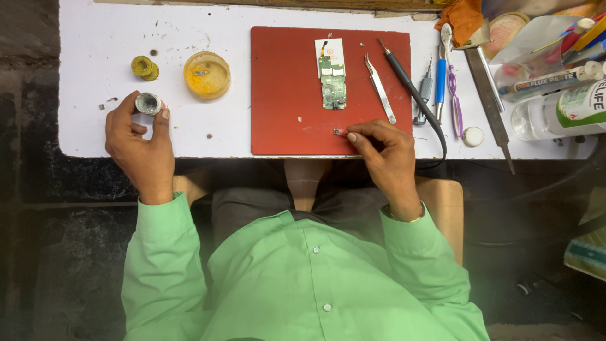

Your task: The person cleans a small electronic component with a toothbrush and liquid, then uses tweezers to place a tiny part onto the component. They apply flux and solder the part with a soldering iron, then clean the area again with the toothbrush and a blue tool.

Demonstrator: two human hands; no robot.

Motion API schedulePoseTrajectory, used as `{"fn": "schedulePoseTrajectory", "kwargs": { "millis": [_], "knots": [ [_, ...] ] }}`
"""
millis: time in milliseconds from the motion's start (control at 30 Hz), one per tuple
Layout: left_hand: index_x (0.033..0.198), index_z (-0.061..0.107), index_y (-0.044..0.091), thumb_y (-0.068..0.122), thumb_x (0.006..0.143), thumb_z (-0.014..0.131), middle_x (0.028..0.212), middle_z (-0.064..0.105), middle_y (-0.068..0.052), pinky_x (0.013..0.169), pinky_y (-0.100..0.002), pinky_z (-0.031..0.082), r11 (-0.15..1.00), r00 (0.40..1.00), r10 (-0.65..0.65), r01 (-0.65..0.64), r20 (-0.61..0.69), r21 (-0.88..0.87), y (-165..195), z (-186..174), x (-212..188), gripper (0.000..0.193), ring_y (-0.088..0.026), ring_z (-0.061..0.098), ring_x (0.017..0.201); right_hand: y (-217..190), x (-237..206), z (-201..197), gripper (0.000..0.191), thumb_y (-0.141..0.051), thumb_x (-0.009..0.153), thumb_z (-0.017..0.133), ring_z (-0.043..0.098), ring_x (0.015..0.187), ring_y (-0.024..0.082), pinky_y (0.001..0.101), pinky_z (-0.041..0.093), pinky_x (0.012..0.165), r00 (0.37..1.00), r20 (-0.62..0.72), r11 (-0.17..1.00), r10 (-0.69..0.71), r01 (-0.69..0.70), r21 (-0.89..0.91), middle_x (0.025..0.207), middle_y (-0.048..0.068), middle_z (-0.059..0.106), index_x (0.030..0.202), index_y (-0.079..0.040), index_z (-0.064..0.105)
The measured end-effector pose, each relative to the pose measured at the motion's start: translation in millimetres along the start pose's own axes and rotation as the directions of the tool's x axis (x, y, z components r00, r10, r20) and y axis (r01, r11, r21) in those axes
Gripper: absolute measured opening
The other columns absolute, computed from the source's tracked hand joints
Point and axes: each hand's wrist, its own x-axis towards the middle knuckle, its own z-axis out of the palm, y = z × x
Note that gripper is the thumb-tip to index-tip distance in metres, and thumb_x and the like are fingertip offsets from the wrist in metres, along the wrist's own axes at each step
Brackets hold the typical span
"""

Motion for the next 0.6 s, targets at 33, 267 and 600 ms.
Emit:
{"fn": "schedulePoseTrajectory", "kwargs": {
  "millis": [33, 267, 600],
  "knots": [
    [0.131, 0.072, 0.006, 0.005, 0.092, 0.090, 0.110, 0.065, -0.006, 0.072, -0.032, 0.043, 1.000, 1.000, -0.017, 0.017, 0.011, 0.014, 1.7, -1.0, -0.5, 0.043, -0.017, 0.053, 0.085, -0.7, 0.8, 0.3, 0.011, -0.005, 0.093, 0.075, 0.066, 0.075, 0.012, 0.0254, 0.052, 0.069, 1.000, 0.002, 1.000, 0.010, -0.010, -0.005, 0.087, 0.006, 0.075, 0.103, -0.001, 0.079],
    [0.139, 0.057, -0.001, -0.006, 0.085, 0.082, 0.131, 0.052, -0.014, 0.090, -0.035, 0.050, 0.981, 0.978, 0.158, -0.140, -0.137, 0.134, 40.2, -15.7, -20.7, 0.059, -0.028, 0.059, 0.115, -0.7, 3.4, 1.3, 0.011, -0.005, 0.093, 0.074, 0.069, 0.078, 0.012, 0.0247, 0.054, 0.071, 1.000, 0.008, 1.000, -0.006, 0.006, -0.017, 0.091, 0.006, 0.076, 0.103, -0.002, 0.079],
    [0.094, 0.075, 0.005, 0.016, 0.087, 0.081, 0.067, 0.066, -0.010, 0.055, -0.032, 0.045, 0.924, 0.759, 0.039, 0.221, 0.649, -0.314, 141.8, 33.8, -35.8, 0.014, -0.020, 0.053, 0.059, 3.2, 0.1, 4.5, 0.009, -0.001, 0.090, 0.076, 0.062, 0.069, 0.010, 0.0242, 0.049, 0.062, 0.999, -0.022, 0.998, -0.046, 0.045, -0.039, 0.087, 0.005, 0.072, 0.098, -0.002, 0.078]
  ]
}}
